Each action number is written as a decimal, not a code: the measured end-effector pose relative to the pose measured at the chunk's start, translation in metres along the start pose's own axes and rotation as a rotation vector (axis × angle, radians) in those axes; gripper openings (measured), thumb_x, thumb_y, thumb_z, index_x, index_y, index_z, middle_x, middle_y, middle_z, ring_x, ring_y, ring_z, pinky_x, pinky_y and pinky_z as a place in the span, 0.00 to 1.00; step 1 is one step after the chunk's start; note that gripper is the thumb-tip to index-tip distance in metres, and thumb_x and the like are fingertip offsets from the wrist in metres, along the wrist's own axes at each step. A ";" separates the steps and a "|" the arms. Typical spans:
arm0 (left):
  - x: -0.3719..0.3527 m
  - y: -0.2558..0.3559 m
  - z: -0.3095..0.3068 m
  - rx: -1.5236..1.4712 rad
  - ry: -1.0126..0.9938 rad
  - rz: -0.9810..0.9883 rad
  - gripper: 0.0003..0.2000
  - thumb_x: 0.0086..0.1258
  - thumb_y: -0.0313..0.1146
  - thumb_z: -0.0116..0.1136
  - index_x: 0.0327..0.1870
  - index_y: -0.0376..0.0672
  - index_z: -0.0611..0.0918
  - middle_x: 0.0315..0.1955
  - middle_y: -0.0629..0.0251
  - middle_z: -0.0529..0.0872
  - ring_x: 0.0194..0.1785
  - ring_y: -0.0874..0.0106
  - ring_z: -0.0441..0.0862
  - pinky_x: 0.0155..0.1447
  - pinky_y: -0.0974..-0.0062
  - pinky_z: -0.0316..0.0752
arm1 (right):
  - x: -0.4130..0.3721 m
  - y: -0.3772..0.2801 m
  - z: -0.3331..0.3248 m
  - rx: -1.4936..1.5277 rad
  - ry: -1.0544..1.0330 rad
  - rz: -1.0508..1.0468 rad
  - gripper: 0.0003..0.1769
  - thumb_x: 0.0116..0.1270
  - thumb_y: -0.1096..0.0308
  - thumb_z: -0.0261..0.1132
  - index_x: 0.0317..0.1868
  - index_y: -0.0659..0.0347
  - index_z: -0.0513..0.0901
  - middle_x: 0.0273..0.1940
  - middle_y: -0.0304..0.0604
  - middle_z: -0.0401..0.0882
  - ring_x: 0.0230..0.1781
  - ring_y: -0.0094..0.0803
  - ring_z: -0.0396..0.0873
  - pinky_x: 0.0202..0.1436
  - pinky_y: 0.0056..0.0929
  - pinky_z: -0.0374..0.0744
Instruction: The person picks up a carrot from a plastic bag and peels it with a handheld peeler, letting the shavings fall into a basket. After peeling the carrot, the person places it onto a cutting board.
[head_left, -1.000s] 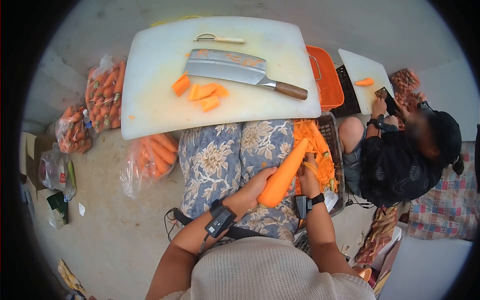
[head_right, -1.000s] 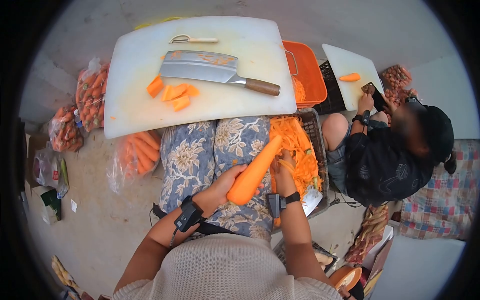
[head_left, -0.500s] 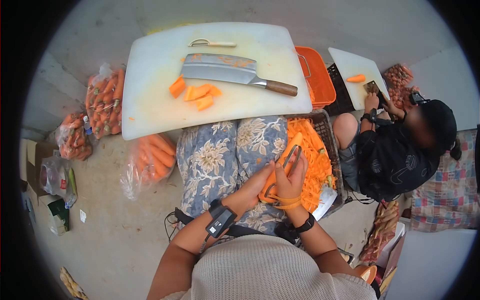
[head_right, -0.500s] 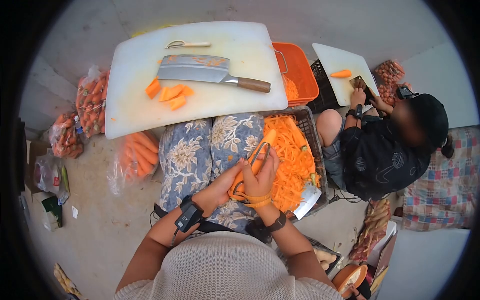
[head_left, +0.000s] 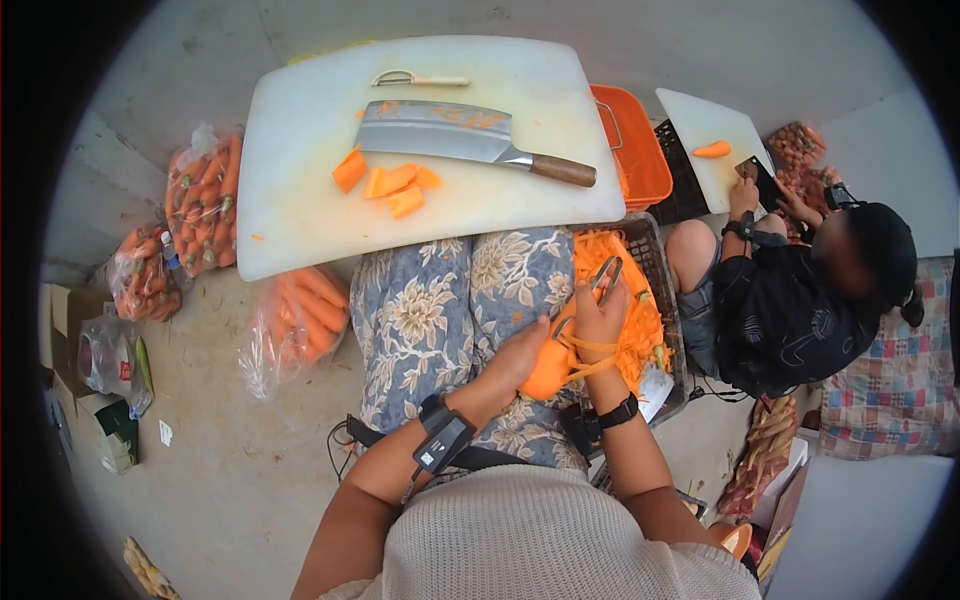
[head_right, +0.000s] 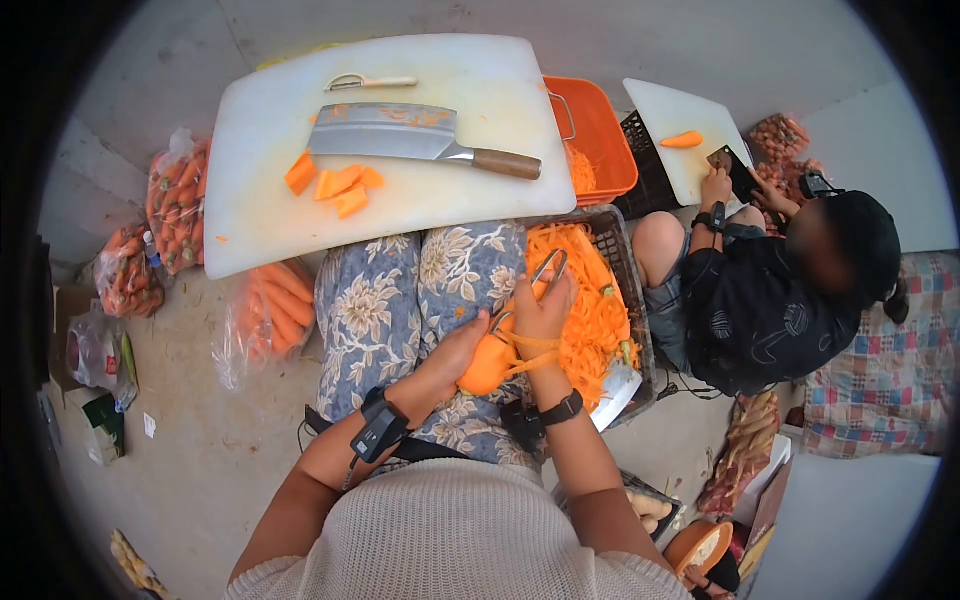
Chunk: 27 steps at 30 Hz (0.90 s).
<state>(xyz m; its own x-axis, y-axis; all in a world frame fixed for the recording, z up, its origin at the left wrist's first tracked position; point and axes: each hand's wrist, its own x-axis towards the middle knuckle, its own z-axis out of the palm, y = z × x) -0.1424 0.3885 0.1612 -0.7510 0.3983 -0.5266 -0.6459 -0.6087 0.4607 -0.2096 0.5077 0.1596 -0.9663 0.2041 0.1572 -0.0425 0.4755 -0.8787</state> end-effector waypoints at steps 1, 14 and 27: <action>-0.001 0.000 0.001 -0.002 0.002 -0.002 0.23 0.74 0.48 0.35 0.55 0.38 0.70 0.43 0.58 0.80 0.42 0.69 0.81 0.44 0.74 0.78 | 0.010 0.006 -0.002 -0.001 -0.002 0.003 0.19 0.55 0.66 0.63 0.41 0.71 0.68 0.45 0.54 0.64 0.48 0.46 0.64 0.55 0.39 0.63; -0.002 0.007 0.005 -0.039 0.012 -0.092 0.22 0.73 0.47 0.40 0.51 0.34 0.70 0.36 0.55 0.79 0.34 0.66 0.81 0.36 0.67 0.80 | 0.081 0.072 -0.005 0.028 -0.171 0.344 0.16 0.53 0.63 0.62 0.27 0.70 0.70 0.29 0.49 0.73 0.30 0.39 0.72 0.35 0.37 0.72; 0.002 0.002 0.001 -0.024 -0.007 -0.058 0.21 0.72 0.46 0.43 0.51 0.34 0.71 0.37 0.56 0.79 0.35 0.67 0.81 0.38 0.66 0.80 | 0.075 0.031 -0.001 0.480 -0.176 0.824 0.12 0.57 0.63 0.60 0.32 0.65 0.73 0.21 0.42 0.71 0.16 0.31 0.71 0.18 0.27 0.70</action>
<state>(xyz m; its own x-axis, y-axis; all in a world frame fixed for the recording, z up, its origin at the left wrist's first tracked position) -0.1453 0.3888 0.1621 -0.7134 0.4380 -0.5470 -0.6850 -0.6006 0.4124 -0.2834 0.5390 0.1446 -0.7617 0.1672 -0.6260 0.6039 -0.1669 -0.7794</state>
